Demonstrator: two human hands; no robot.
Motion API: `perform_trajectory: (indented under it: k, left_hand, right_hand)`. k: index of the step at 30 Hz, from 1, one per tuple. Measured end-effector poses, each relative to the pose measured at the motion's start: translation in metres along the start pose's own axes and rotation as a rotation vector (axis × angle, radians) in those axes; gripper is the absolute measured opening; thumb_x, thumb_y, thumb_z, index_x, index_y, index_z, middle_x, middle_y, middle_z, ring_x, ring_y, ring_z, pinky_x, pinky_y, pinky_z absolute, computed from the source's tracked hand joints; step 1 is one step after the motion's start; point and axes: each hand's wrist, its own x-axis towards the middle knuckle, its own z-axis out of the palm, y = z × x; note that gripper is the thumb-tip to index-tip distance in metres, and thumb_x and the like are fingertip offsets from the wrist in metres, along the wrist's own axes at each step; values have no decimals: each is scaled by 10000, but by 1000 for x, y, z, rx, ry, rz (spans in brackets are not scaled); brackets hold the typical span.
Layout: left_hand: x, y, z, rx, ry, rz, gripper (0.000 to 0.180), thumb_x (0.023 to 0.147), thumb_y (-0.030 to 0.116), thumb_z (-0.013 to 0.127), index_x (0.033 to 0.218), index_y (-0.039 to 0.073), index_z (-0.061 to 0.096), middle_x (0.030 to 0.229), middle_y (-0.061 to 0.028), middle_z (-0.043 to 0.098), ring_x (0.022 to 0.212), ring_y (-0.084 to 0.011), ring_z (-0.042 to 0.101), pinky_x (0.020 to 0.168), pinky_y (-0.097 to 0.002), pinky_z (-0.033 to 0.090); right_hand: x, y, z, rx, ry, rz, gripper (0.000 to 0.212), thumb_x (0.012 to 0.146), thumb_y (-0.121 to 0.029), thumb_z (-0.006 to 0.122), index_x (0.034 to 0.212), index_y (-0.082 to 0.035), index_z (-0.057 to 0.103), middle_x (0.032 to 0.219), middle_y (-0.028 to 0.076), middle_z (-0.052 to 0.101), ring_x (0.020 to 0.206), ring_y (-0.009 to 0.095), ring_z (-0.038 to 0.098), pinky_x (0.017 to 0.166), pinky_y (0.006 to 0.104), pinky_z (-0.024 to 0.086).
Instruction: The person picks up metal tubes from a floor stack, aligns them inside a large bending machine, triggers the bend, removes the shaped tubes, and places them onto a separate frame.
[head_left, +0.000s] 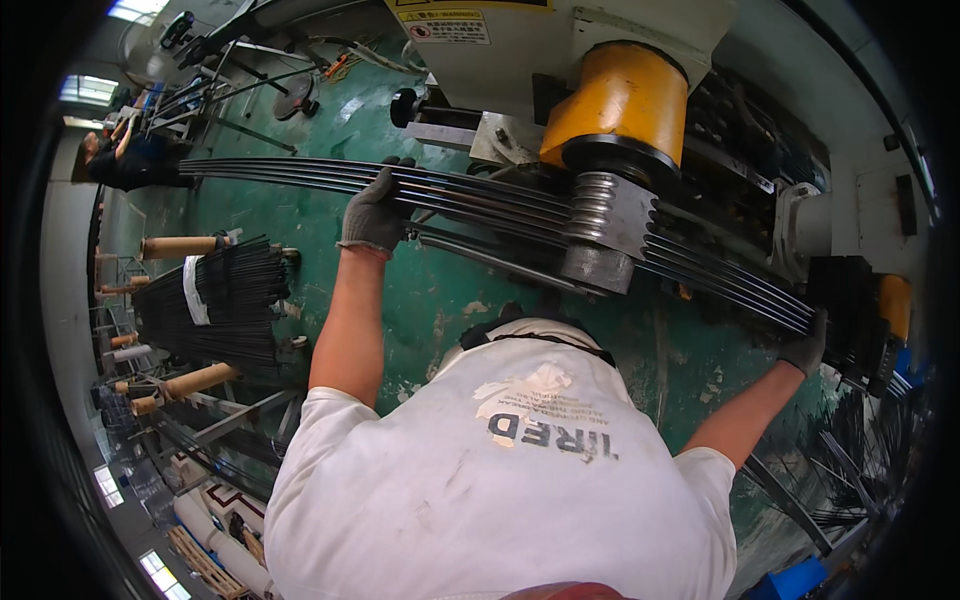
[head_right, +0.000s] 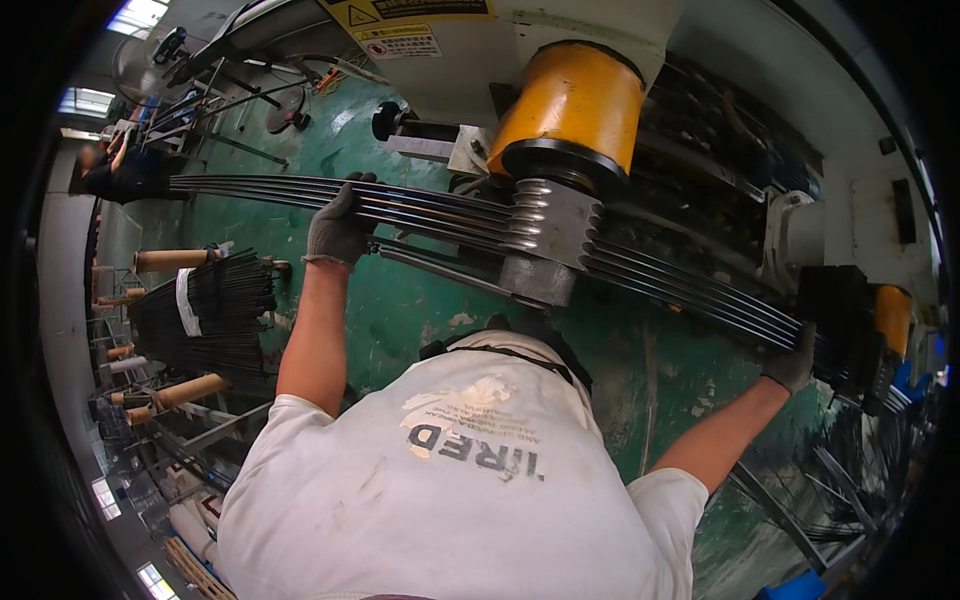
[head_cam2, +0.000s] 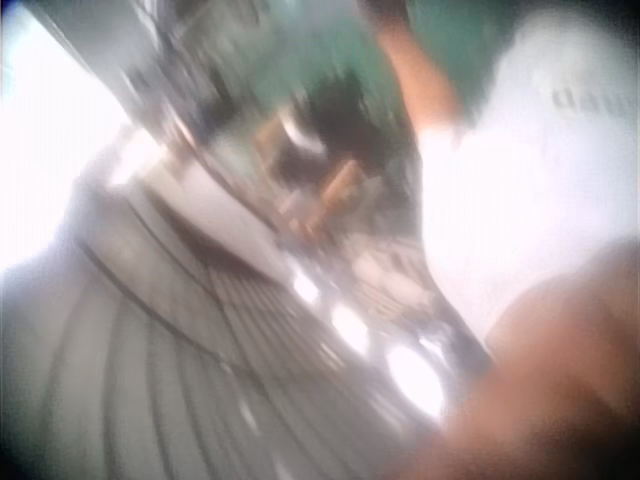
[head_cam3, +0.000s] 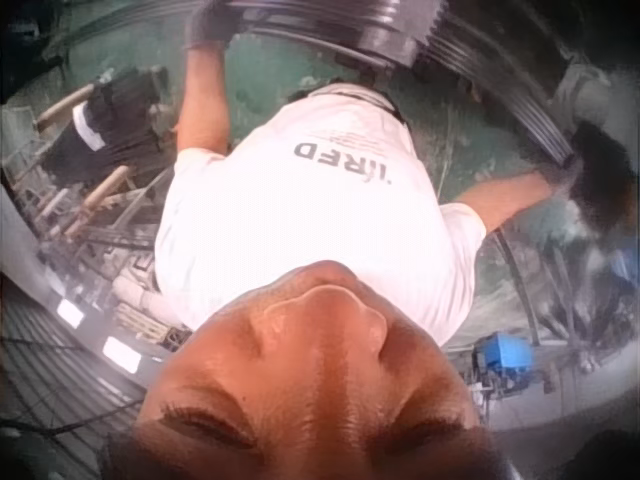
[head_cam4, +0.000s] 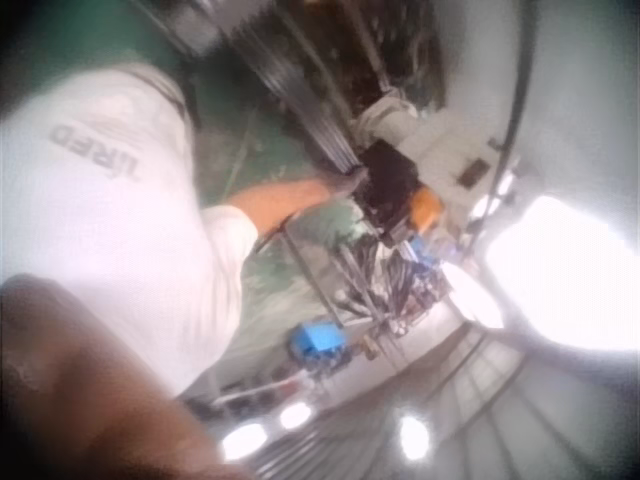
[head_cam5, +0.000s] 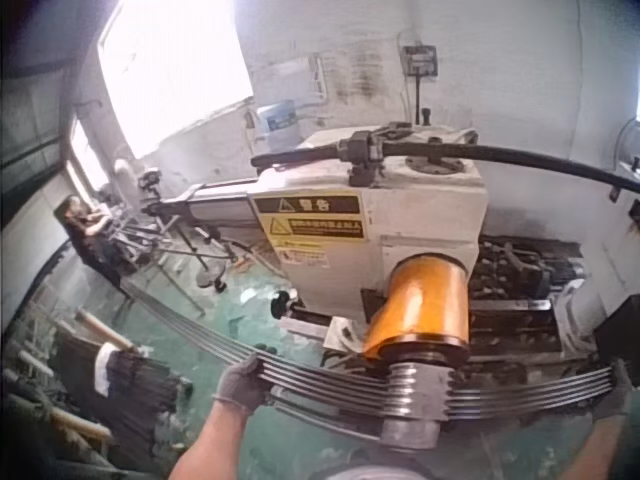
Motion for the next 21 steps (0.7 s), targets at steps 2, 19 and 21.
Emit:
perform_trajectory:
  k: [2,19,21]
  left_hand:
    - [-4,7,-3,-67,1,12,319,1039,200,603,1303,22,607,1305,-181,655,1245,-373,604,1116,-546,461]
    - [-8,229,-175,-193,486,347,746,1053,407,575,1550,-45,251,1565,-262,354,1394,-486,430,1141,-627,416]
    - [13,276,-222,-189,483,367,741,1053,410,575,1541,-47,256,1560,-260,365,1378,-490,447,1129,-636,425]
  right_hand:
    - [14,-10,-15,-27,-33,54,313,977,-363,694,1130,-93,731,1117,73,734,1037,287,677,873,465,543]
    - [-163,156,113,-459,138,-290,585,996,-503,528,1354,-53,635,1391,125,611,1238,298,572,1113,439,399]
    - [-213,232,157,-556,20,-177,573,995,-496,532,1344,-54,636,1376,125,613,1223,296,574,1099,438,403]
